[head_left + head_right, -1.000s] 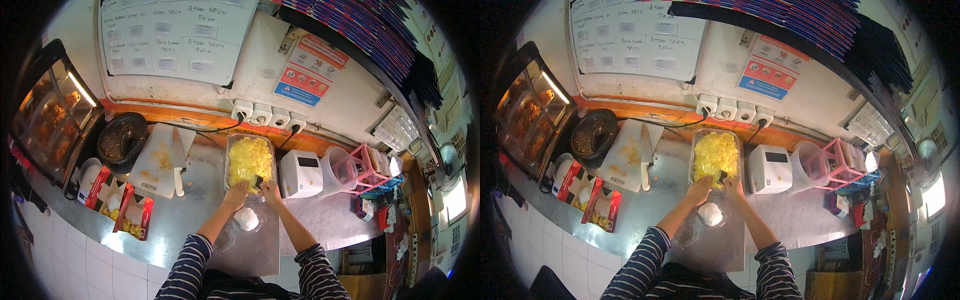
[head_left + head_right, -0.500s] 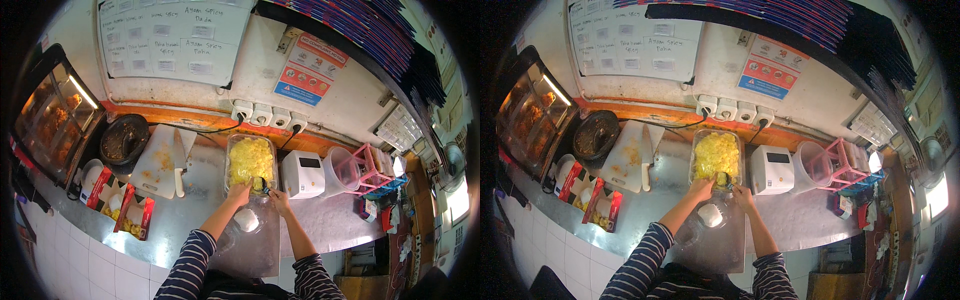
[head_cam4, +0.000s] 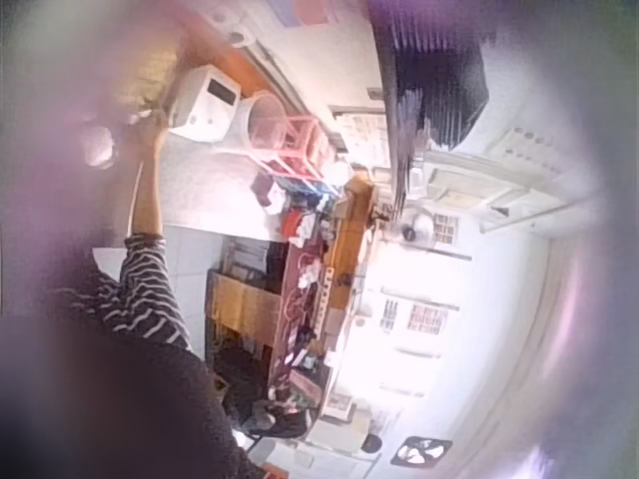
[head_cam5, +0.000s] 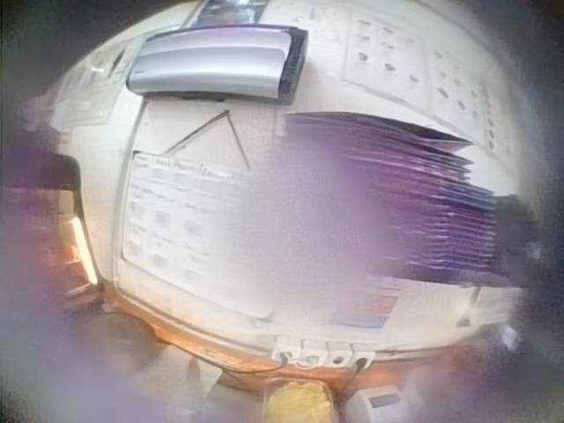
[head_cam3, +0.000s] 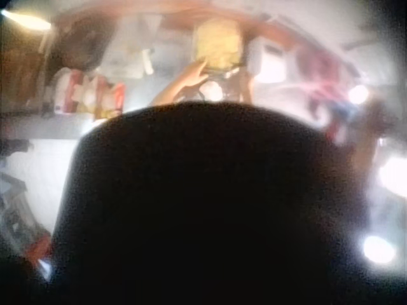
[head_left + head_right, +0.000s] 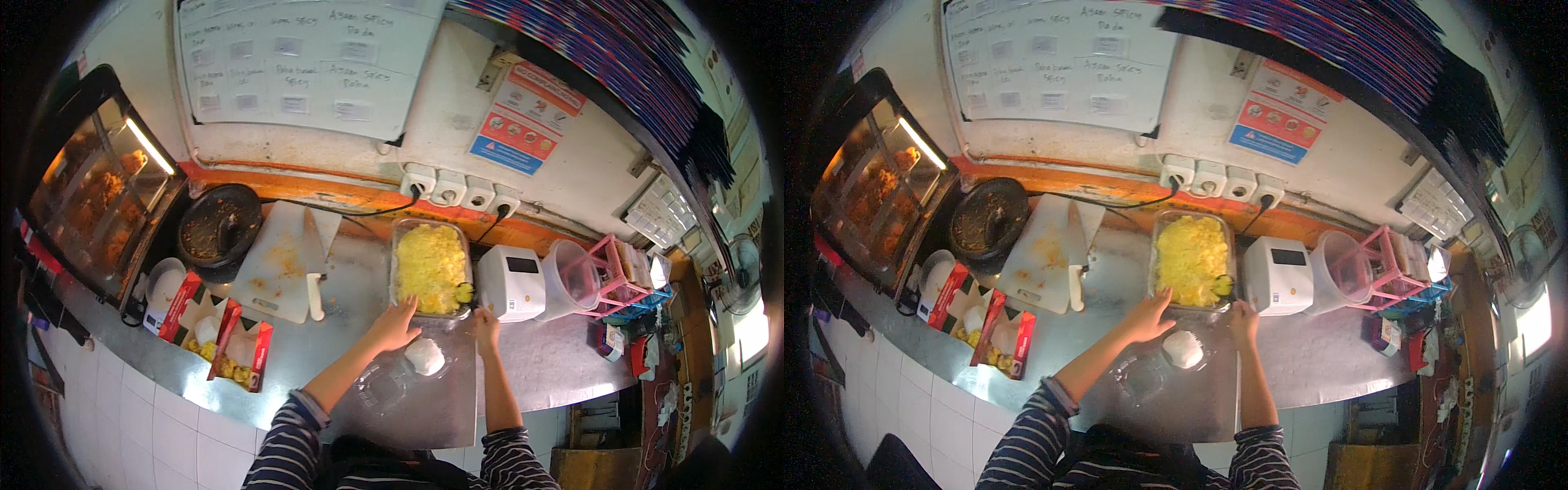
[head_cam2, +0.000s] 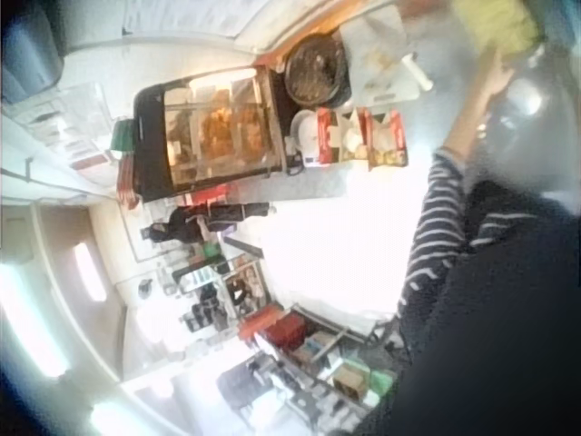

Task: The person scoops yellow food from a container into a plastic bag, then places fried chicken pieces into a box. They write on a receipt, place the receipt and food items into a plastic bag, and seal it.

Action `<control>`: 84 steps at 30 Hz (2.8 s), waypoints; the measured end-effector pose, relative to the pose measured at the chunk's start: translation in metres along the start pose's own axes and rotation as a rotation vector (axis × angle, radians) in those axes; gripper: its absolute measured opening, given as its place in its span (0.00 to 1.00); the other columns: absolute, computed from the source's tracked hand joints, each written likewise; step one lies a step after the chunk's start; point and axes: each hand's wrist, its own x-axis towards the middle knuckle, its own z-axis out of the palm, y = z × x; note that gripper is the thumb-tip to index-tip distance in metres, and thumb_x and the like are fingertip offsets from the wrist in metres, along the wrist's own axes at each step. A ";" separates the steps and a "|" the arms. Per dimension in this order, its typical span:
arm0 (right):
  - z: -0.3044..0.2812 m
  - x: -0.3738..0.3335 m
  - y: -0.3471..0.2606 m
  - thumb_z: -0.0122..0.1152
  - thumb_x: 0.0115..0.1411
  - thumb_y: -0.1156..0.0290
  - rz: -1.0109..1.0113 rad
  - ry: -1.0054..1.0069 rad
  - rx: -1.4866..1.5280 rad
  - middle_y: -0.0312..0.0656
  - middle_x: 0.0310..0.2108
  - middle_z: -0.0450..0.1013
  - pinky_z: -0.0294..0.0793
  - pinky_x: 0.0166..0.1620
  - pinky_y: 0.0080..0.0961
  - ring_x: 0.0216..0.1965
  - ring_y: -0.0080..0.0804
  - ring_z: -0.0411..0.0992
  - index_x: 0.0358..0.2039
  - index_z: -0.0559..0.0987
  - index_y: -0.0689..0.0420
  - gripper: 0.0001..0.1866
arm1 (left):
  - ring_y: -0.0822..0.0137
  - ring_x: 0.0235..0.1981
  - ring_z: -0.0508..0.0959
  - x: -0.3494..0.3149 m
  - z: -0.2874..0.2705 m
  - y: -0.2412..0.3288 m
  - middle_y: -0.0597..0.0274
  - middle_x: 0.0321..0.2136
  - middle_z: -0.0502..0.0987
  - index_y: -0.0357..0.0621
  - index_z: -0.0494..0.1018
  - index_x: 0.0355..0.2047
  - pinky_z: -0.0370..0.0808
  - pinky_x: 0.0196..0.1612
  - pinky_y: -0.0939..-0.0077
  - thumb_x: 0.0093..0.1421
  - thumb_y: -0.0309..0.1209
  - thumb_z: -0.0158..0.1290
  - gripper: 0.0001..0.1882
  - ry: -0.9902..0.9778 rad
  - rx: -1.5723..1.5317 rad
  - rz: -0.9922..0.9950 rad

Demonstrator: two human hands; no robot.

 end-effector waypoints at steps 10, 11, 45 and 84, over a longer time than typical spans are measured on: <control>0.064 -0.105 -0.132 0.52 0.61 0.65 0.281 -0.392 0.349 0.26 0.15 0.58 0.49 0.14 0.11 0.13 0.11 0.52 0.34 0.72 0.57 0.09 | 0.49 0.44 0.70 -0.291 -0.200 -0.083 0.49 0.44 0.68 0.40 0.63 0.49 0.66 0.47 0.62 0.49 0.24 0.48 0.24 0.657 0.136 -0.402; 0.086 -0.126 -0.152 0.54 0.60 0.65 0.335 -0.467 0.379 0.27 0.16 0.58 0.51 0.14 0.13 0.14 0.12 0.53 0.38 0.73 0.60 0.12 | 0.49 0.43 0.70 -0.316 -0.212 -0.103 0.49 0.43 0.69 0.41 0.64 0.48 0.68 0.44 0.64 0.48 0.22 0.48 0.23 0.687 0.089 -0.539; 0.377 -0.421 -0.223 0.44 0.61 0.77 0.318 -0.620 0.177 0.38 0.25 0.63 0.68 0.26 0.24 0.25 0.23 0.66 0.53 0.68 0.57 0.18 | 0.57 0.33 0.72 -0.443 -0.173 -0.262 0.55 0.29 0.70 0.43 0.68 0.31 0.70 0.37 0.64 0.43 0.34 0.63 0.17 0.895 0.133 -0.153; 0.301 -0.267 -0.273 0.49 0.62 0.58 -0.158 -0.264 0.093 0.31 0.13 0.59 0.53 0.20 0.19 0.17 0.17 0.56 0.14 0.63 0.57 0.22 | 0.73 0.25 0.73 -0.387 -0.332 -0.269 0.60 0.23 0.76 0.38 0.74 0.29 0.70 0.31 0.75 0.60 0.37 0.47 0.14 0.149 -0.444 -0.325</control>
